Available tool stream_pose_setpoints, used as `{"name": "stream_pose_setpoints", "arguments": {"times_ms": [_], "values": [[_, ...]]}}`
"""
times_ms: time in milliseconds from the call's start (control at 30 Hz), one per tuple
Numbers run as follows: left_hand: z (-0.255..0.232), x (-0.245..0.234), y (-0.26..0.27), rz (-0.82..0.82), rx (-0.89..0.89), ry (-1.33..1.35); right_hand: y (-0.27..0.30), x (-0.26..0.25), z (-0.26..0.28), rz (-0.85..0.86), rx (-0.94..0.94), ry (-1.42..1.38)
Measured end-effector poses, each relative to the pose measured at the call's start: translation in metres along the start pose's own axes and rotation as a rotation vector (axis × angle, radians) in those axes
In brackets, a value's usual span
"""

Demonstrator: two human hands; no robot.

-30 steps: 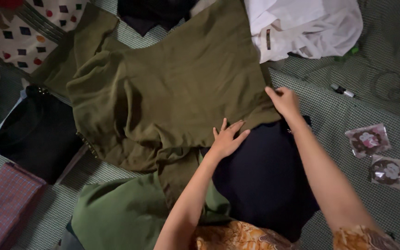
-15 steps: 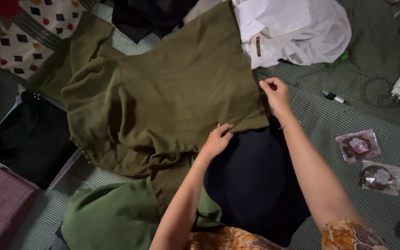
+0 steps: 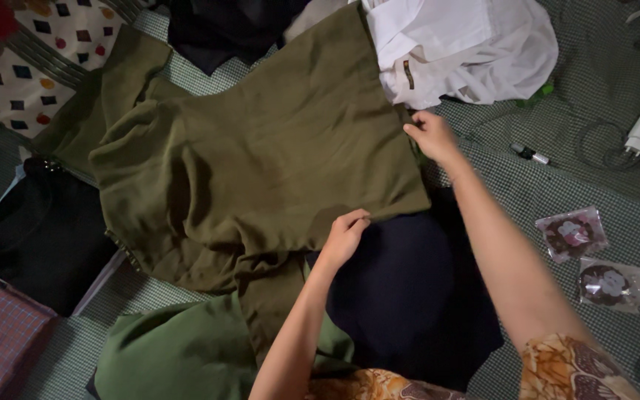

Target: The person folds a pair of olive green trousers on a bed, then picks up a white shirt, unfolds it, and folds it neatly. The person continues to fold the trousers again, smoothing and aligning the fabric before stacking the folded items.

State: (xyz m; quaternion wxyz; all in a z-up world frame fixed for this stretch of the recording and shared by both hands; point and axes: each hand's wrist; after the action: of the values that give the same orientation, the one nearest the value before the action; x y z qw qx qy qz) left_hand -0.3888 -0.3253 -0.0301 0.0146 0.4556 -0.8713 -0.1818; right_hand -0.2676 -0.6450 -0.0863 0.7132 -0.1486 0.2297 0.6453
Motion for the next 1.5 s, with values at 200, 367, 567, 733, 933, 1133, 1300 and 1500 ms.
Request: {"name": "stream_pose_setpoints", "arguments": {"times_ms": [200,367,567,733,933,1133,1300,1500], "values": [[-0.008,0.0,0.003,0.028,-0.047,0.022,-0.004,0.011,0.024,-0.156,-0.1,0.031],[-0.012,0.001,0.003,0.043,-0.096,0.057,-0.008,0.008,0.035,-0.193,-0.142,0.278],[-0.01,0.0,0.0,0.044,-0.123,0.044,-0.013,0.006,0.057,-0.205,-0.045,0.131],[0.003,0.001,-0.005,0.037,-0.058,0.058,-0.018,0.012,0.067,-0.292,-0.129,0.129],[0.019,0.006,-0.004,0.033,-0.063,0.095,-0.026,0.017,0.062,-0.353,-0.157,0.327],[0.018,0.01,0.004,0.063,0.165,0.1,0.017,0.012,0.066,-0.416,-0.29,0.196],[0.003,0.01,0.011,0.06,0.015,0.029,0.028,-0.002,0.076,-0.144,-0.182,0.079],[-0.002,0.002,-0.001,0.095,0.027,-0.036,-0.031,0.0,0.053,0.069,-0.324,0.116]]}}
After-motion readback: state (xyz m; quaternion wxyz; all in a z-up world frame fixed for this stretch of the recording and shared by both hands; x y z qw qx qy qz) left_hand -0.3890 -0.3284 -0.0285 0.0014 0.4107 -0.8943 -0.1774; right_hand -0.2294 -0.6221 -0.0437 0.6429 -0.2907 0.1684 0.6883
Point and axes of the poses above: each hand's wrist, its own y-axis away from the middle knuckle, its own x-axis out of the palm, z = x × y, and after that the axes turned 9 degrees about z, right-handed
